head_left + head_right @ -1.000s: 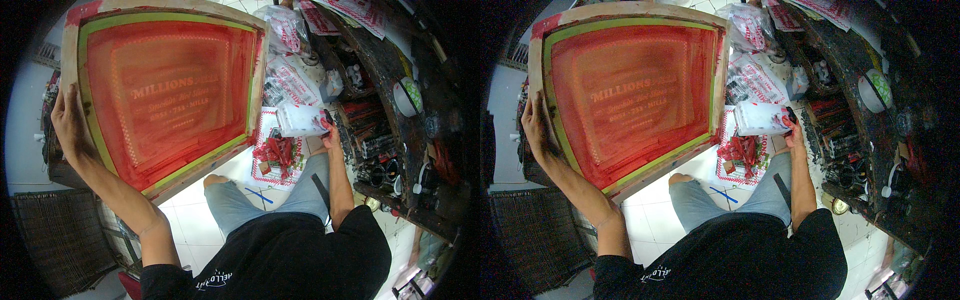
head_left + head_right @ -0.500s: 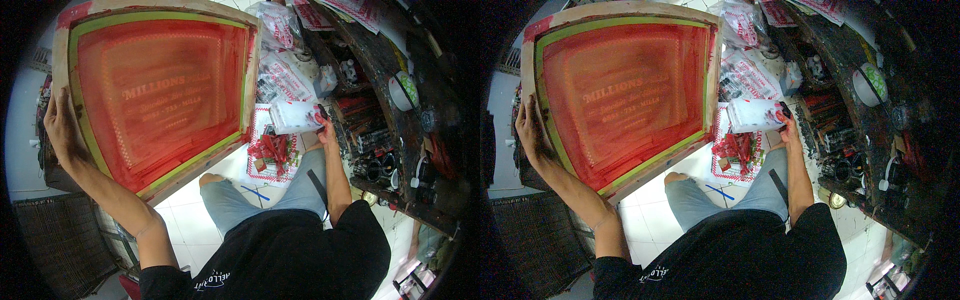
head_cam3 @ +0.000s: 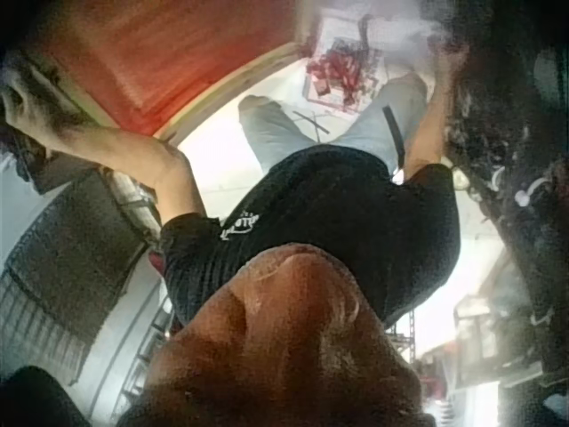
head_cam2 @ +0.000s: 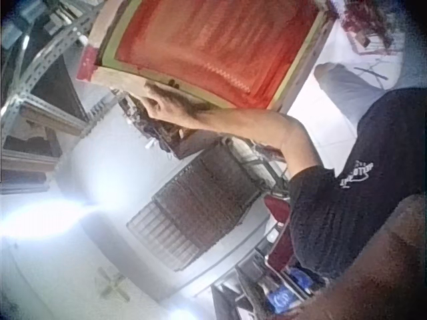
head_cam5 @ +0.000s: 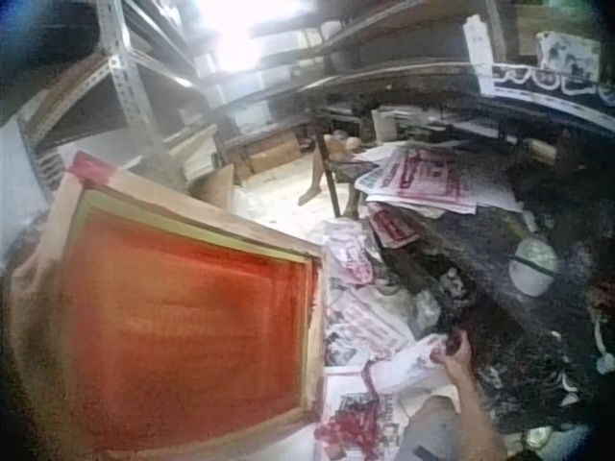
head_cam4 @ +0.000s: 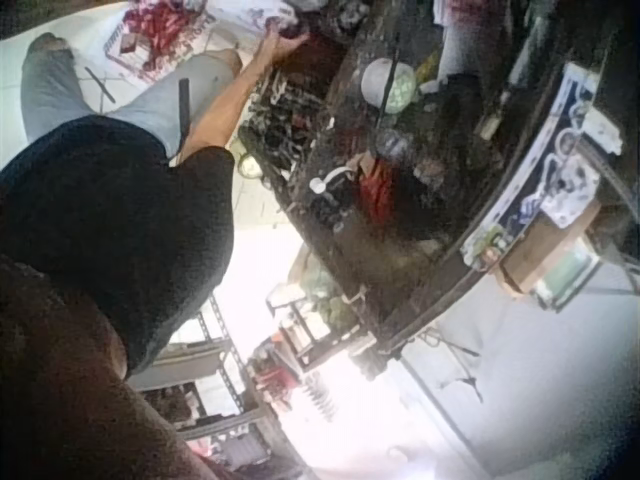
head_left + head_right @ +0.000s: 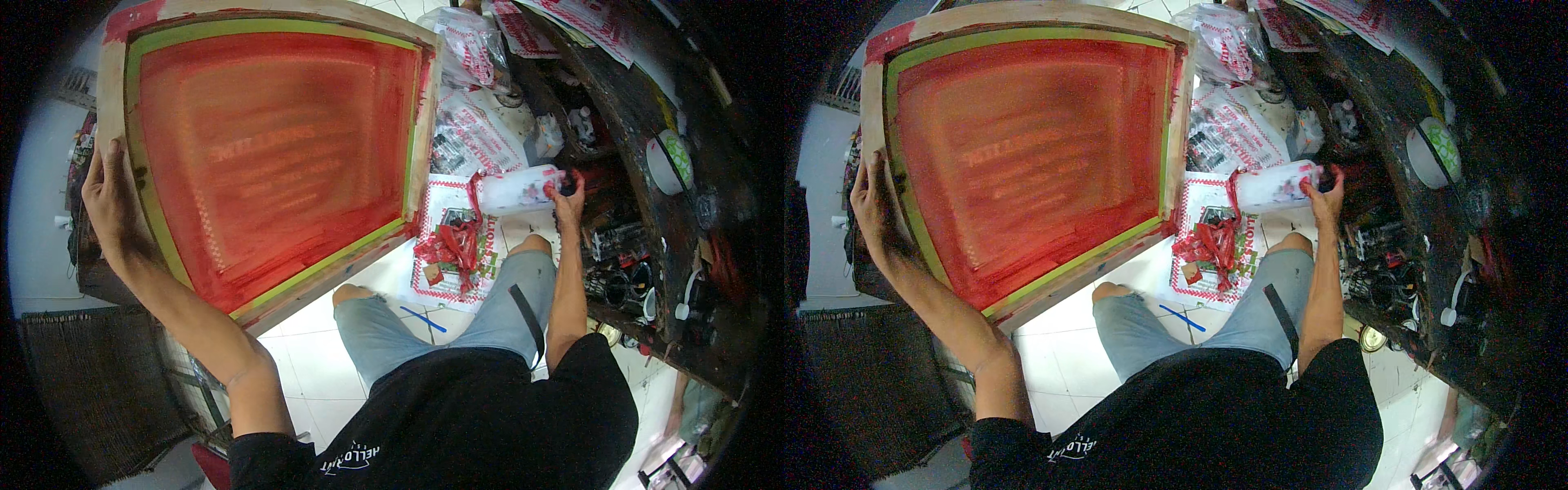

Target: The person sits on the floor and cleans a red printing screen with a black cloth. They wipe the surface and edges of the screen, then remove and discard red tape from the frame. The person continues to wipe the screen surface with the cloth.

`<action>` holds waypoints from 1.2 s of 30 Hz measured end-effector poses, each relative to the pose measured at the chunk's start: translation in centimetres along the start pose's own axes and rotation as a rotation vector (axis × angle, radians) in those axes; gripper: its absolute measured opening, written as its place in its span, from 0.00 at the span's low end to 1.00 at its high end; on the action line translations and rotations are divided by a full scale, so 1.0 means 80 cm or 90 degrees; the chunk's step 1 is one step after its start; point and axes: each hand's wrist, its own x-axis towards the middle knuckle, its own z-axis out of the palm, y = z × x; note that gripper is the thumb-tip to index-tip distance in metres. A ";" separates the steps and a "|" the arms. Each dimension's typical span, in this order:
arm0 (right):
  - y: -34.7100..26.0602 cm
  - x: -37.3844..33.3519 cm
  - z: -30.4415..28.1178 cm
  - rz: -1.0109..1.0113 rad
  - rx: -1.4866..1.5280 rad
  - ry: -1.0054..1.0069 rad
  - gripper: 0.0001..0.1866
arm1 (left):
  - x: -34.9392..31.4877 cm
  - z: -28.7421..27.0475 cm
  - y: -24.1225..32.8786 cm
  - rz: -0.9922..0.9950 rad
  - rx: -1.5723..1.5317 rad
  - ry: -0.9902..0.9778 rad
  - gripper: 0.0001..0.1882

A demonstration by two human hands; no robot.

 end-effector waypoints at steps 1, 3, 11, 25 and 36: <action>-0.017 0.004 -0.002 -0.092 -0.151 0.019 0.40 | 0.004 -0.006 -0.004 0.016 0.020 -0.006 0.22; -0.024 0.003 -0.003 -0.200 -0.360 0.015 0.42 | 0.001 0.000 0.004 -0.011 -0.011 -0.006 0.22; -0.026 -0.012 -0.003 -0.291 -0.488 0.029 0.29 | -0.005 0.009 0.010 0.019 -0.033 0.006 0.25; -0.247 0.048 0.330 -0.311 0.159 0.057 0.17 | -0.011 0.029 0.029 -0.016 0.044 0.042 0.27; -0.245 0.113 0.429 -0.309 0.024 0.155 0.15 | -0.010 0.018 0.025 -0.002 0.055 0.042 0.26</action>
